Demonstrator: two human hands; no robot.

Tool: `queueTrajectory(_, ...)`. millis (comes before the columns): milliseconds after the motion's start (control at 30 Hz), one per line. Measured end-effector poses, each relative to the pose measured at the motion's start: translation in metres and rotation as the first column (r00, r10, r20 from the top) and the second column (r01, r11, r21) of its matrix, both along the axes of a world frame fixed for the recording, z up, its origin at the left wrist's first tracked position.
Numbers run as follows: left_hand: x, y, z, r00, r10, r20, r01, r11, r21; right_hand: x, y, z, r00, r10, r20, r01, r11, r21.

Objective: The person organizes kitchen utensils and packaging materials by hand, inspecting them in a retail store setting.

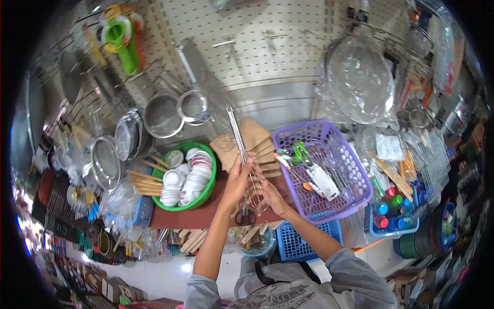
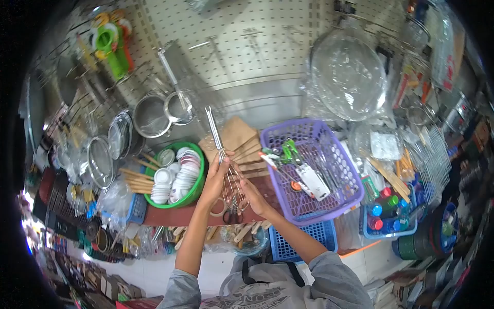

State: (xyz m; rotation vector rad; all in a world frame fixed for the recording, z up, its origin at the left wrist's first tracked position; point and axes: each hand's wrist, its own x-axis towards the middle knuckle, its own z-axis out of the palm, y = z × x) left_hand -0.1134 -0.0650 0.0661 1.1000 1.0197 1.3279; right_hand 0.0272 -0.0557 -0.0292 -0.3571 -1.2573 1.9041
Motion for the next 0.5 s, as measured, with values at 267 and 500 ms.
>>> queueTrajectory(267,-0.072,-0.041,0.0,0.958,0.286,0.029,-0.288,0.956,0.061,-0.081,-0.01,0.008,0.984,0.142,0.107,-0.149,0.987,0.059)
queueTrajectory(500,-0.122,-0.052,0.002,0.899,0.432,-0.064,-0.406,0.881,0.242,-0.121,0.014,0.031,0.972,-0.068,0.226,-0.004,0.953,0.304)
